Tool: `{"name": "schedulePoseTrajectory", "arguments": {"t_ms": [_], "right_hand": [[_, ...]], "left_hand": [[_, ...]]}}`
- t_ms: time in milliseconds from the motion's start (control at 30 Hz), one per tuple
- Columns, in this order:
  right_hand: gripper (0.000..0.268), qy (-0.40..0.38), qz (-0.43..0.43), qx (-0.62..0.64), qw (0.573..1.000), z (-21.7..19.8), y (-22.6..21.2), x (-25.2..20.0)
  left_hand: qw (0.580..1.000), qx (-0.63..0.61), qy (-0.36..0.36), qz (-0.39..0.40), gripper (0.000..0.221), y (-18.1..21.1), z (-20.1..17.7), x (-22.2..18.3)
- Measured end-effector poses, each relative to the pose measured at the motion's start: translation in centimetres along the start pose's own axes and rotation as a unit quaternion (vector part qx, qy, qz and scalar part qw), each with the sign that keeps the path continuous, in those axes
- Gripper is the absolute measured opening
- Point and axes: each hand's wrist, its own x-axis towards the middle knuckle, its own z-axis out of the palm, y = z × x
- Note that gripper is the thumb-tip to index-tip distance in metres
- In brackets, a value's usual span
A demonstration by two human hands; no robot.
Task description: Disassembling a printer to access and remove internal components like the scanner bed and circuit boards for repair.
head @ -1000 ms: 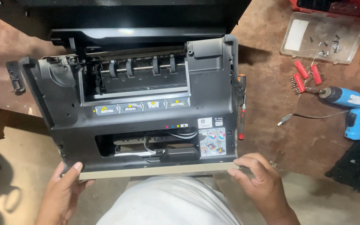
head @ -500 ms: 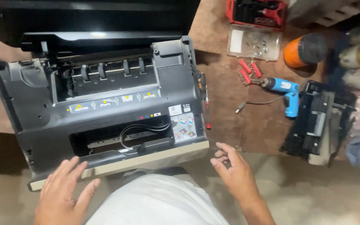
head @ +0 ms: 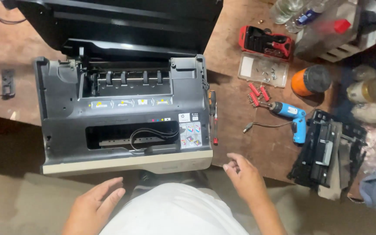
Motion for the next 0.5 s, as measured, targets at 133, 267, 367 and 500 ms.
{"name": "schedulePoseTrajectory", "arguments": {"t_ms": [133,267,367,500], "right_hand": [[0.051,-0.073,-0.041,-0.047,0.995,-1.7,-1.9,7.6],[0.04,-0.065,-0.209,-0.066,0.973,-0.9,-1.9,14.5],[0.028,-0.015,-0.335,-0.16,0.928,-1.4,-4.3,19.7],[0.041,0.013,-0.48,-0.29,0.827,-1.3,-6.4,24.0]], "left_hand": [[0.984,-0.149,0.056,-0.075,0.056,0.4,3.7,-1.4],[0.977,-0.181,0.032,-0.108,0.058,2.2,7.6,-3.8],[0.984,-0.139,-0.012,-0.112,0.062,4.0,8.9,-4.2],[0.97,-0.215,-0.032,-0.112,0.06,6.6,9.3,-6.2]]}}
